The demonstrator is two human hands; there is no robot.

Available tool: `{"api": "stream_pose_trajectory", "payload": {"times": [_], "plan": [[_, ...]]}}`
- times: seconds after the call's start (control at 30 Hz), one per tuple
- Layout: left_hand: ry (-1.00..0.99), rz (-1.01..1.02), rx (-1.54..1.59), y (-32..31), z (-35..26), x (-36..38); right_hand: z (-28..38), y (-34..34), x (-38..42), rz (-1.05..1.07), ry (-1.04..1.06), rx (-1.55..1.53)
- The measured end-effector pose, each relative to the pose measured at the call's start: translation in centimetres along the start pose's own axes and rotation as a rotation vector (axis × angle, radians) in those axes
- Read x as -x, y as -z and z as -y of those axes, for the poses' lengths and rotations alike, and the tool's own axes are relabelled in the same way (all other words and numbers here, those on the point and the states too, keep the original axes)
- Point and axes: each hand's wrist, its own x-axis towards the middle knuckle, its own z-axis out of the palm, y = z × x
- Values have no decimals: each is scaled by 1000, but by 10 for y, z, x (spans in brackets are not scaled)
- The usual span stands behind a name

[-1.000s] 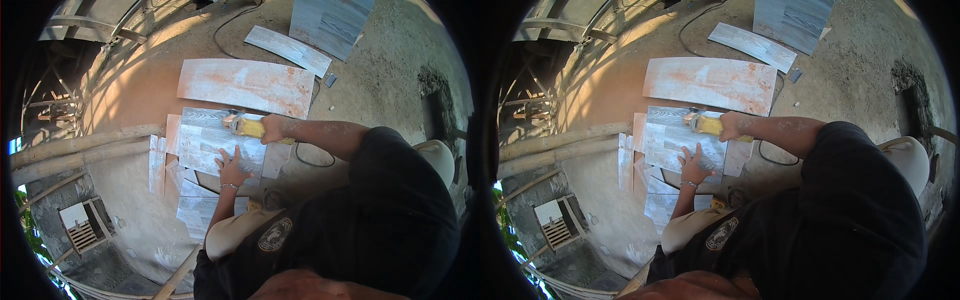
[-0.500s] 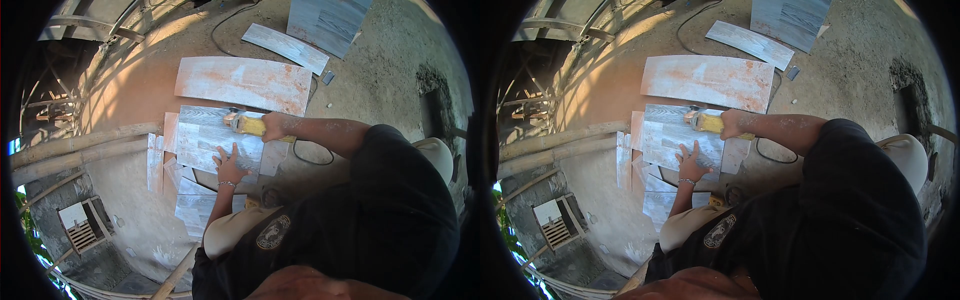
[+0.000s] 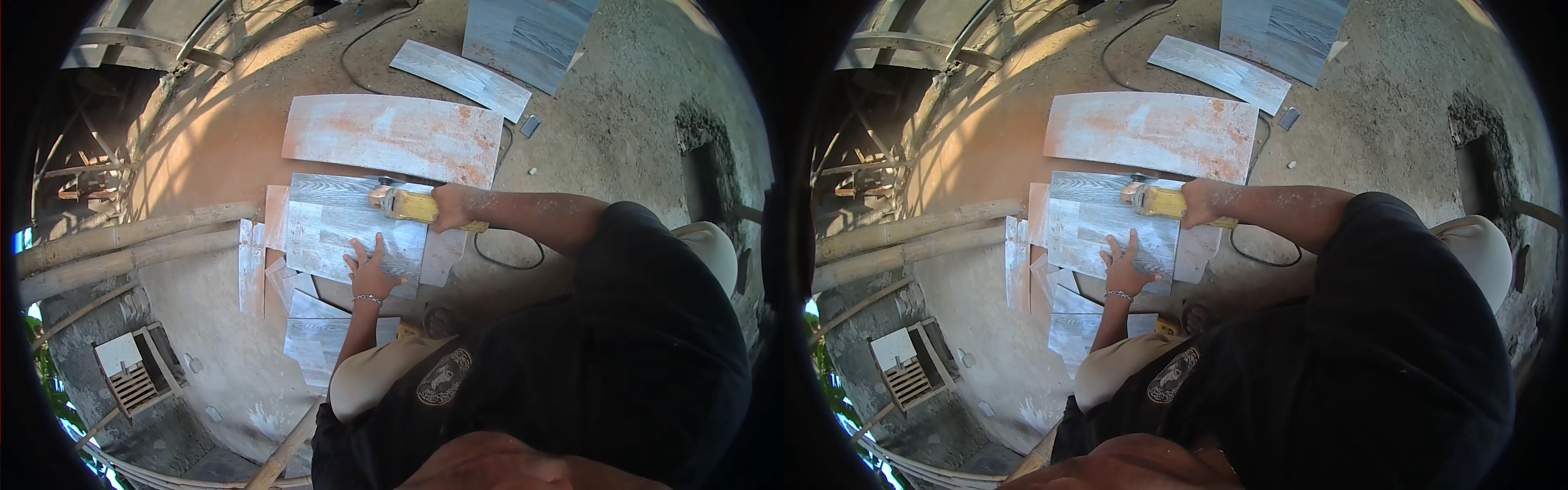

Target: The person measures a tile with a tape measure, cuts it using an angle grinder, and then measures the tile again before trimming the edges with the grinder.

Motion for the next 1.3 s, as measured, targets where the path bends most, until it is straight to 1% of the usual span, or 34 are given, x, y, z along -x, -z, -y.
{"api": "stream_pose_trajectory", "payload": {"times": [0.2,0.37,0.5,0.7,0.8,0.9,1.07,1.3], "plan": [[-1,-4,-13,0,0,1,-11,-8,-1,-32,21,12],[-12,-21,-25,-2,1,0,-13,-9,4,-26,-1,-2],[-17,-31,-13,-1,0,0,-12,-5,9,0,-11,-34],[-5,-25,-20,0,-1,1,-10,1,20,-17,7,-69],[0,-25,-30,0,-2,1,-4,9,28,22,-8,-47],[11,-10,-32,1,-2,1,2,16,38,15,-10,-54],[-20,-45,-17,-5,2,-1,-6,10,37,21,-23,-16],[-15,-47,-10,-5,1,0,-19,2,35,34,-25,19]]}}
